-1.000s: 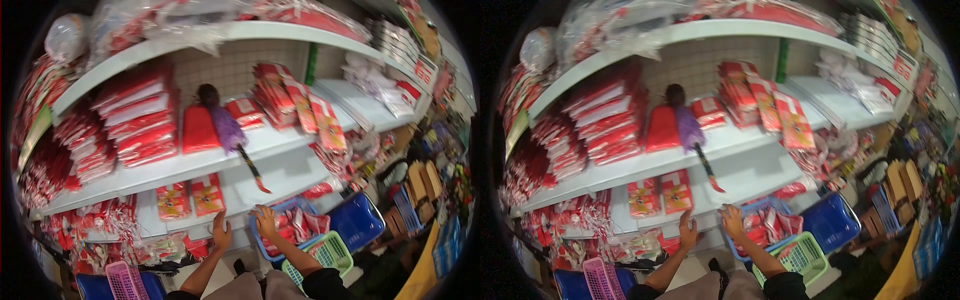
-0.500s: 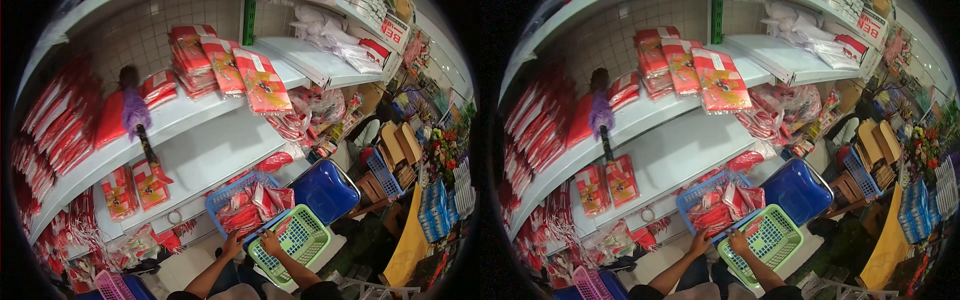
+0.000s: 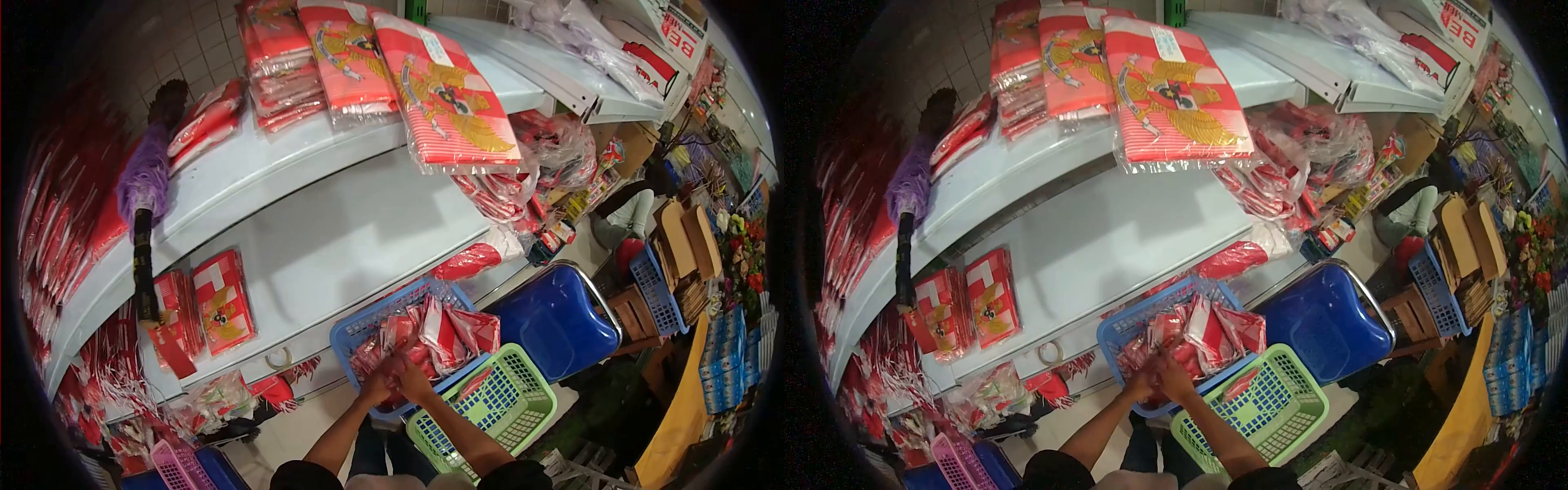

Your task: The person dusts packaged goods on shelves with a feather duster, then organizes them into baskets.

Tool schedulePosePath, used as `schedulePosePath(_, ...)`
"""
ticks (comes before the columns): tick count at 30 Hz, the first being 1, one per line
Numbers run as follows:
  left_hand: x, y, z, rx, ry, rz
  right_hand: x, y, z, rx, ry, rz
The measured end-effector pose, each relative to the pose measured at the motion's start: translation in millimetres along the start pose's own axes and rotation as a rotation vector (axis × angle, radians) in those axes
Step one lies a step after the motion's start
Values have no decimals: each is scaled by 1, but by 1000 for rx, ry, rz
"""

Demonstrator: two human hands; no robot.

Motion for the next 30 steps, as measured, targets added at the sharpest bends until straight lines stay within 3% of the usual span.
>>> schedulePosePath(2,-21,3,-6,95,-197,-228,-5,-2,4,-17,-5,-94)
schedulePosePath(4,-39,1,-26,121,-110,-205,-11,1,17,-37,102,-159)
schedulePosePath(8,-27,-3,-53,80,515,-110,-10,15,28,-52,355,-117)
schedulePosePath(11,-28,-16,-110,293,440,407,-11,31,24,-68,409,-104)
schedulePosePath(12,-33,-16,-116,436,233,299,-13,35,27,-90,410,-117)
schedulePosePath(15,-54,-17,-127,671,292,242,-16,41,32,-102,382,-100)
schedulePosePath(19,-61,-19,-129,553,116,331,-15,45,35,-76,358,-118)
schedulePosePath(21,-49,-15,-92,470,15,404,-15,46,36,-48,364,-105)
schedulePosePath(24,-33,-26,-40,442,113,147,-4,48,29,-46,341,-40)
schedulePosePath(27,-6,-29,7,129,107,423,-4,52,31,-130,352,-55)
schedulePosePath(28,6,-29,27,196,192,369,-5,53,36,-183,220,-21)
schedulePosePath(30,35,-29,70,6,159,394,-6,50,48,-275,-51,43)
Point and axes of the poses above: each hand's wrist, its own y-axis away from the middle knuckle, its own x-axis out of the back of the hand, z = x × y, the point moved 7 cm from there along -y, towards the middle knuckle, and after that the axes turned 4 degrees about z, right-handed, at the moved point
